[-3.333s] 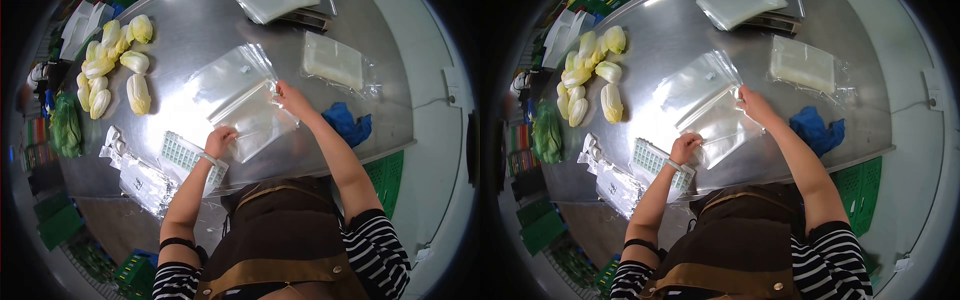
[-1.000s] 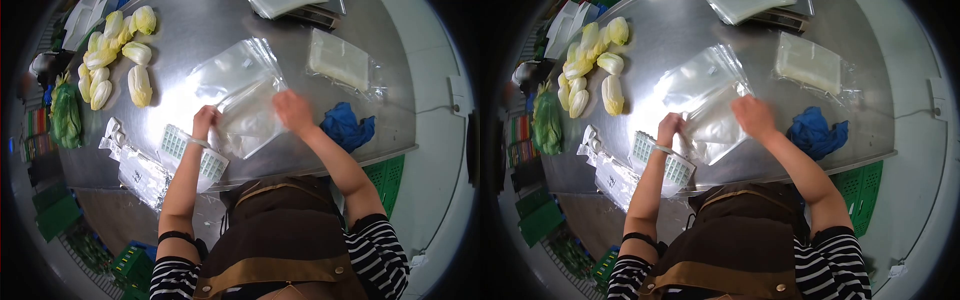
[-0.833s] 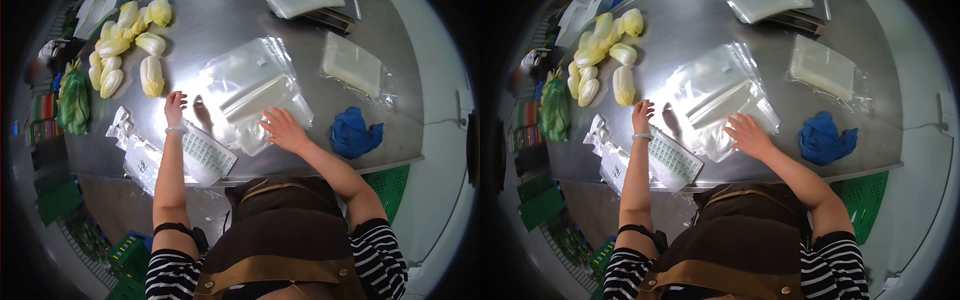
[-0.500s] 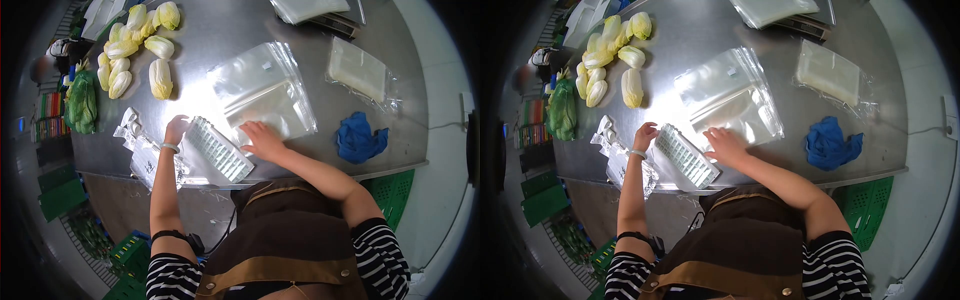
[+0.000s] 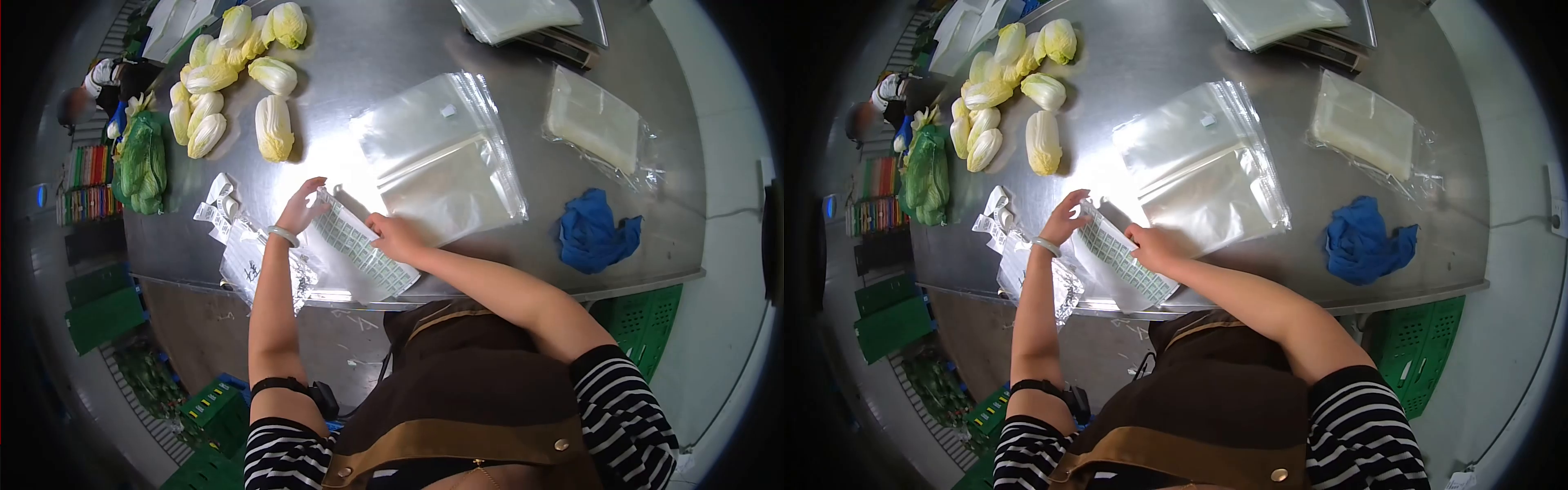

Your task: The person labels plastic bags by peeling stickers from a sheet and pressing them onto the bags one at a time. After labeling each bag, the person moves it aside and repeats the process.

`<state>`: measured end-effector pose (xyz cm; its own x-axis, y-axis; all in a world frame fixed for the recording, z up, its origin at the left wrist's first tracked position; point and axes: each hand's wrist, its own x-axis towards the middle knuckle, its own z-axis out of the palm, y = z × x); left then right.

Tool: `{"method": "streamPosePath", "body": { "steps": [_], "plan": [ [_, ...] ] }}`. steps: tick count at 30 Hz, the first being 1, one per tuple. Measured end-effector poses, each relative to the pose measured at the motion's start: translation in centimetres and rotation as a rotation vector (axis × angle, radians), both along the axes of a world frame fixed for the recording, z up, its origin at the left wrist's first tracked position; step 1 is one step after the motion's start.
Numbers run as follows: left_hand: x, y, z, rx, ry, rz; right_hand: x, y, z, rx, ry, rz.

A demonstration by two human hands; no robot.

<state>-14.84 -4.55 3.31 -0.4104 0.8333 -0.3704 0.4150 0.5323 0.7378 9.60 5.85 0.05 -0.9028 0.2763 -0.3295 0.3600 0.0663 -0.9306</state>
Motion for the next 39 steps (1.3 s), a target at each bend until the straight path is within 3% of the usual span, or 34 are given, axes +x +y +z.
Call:
{"method": "streamPosePath", "body": {
  "steps": [3, 6, 10, 19, 25, 27, 30, 35, 37, 39],
  "plan": [
    [-0.1, 0.3, 3.4, -0.016, -0.232, 0.008, 1.5, 2.1, 1.1, -0.164, 0.098, 0.091],
    [2.8, 1.9, 8.3, 0.011, -0.343, 0.130, 2.7, 4.7, 5.0, -0.105, 0.157, 0.049],
    [6.1, 3.9, 11.3, 0.044, -0.364, 0.126, 1.1, 6.1, 10.2, 0.400, 0.301, -0.176],
    [8.8, 5.3, 13.5, 0.029, -0.295, 0.084, 0.5, 6.1, 11.3, 0.735, 0.565, -0.282],
    [10.0, 5.2, 13.1, 0.024, -0.275, 0.072, 1.0, 6.3, 11.4, 0.706, 0.584, -0.360],
    [10.6, 5.2, 13.2, 0.092, -0.371, 0.120, 0.8, 6.3, 11.3, 0.657, 0.544, -0.394],
    [11.6, 5.5, 13.7, 0.124, -0.310, 0.060, 0.9, 6.7, 11.5, 0.527, 0.473, -0.440],
    [9.4, 5.7, 14.7, -0.108, -0.223, 0.039, 2.2, 6.8, 10.4, 0.486, 0.429, -0.456],
    [7.2, 5.7, 13.3, -0.147, -0.135, 0.037, 3.5, 7.1, 9.9, 0.443, 0.353, -0.486],
    [4.1, 5.0, 10.8, -0.221, -0.033, 0.000, 5.3, 8.3, 8.6, 0.310, 0.230, -0.345]
  ]
}}
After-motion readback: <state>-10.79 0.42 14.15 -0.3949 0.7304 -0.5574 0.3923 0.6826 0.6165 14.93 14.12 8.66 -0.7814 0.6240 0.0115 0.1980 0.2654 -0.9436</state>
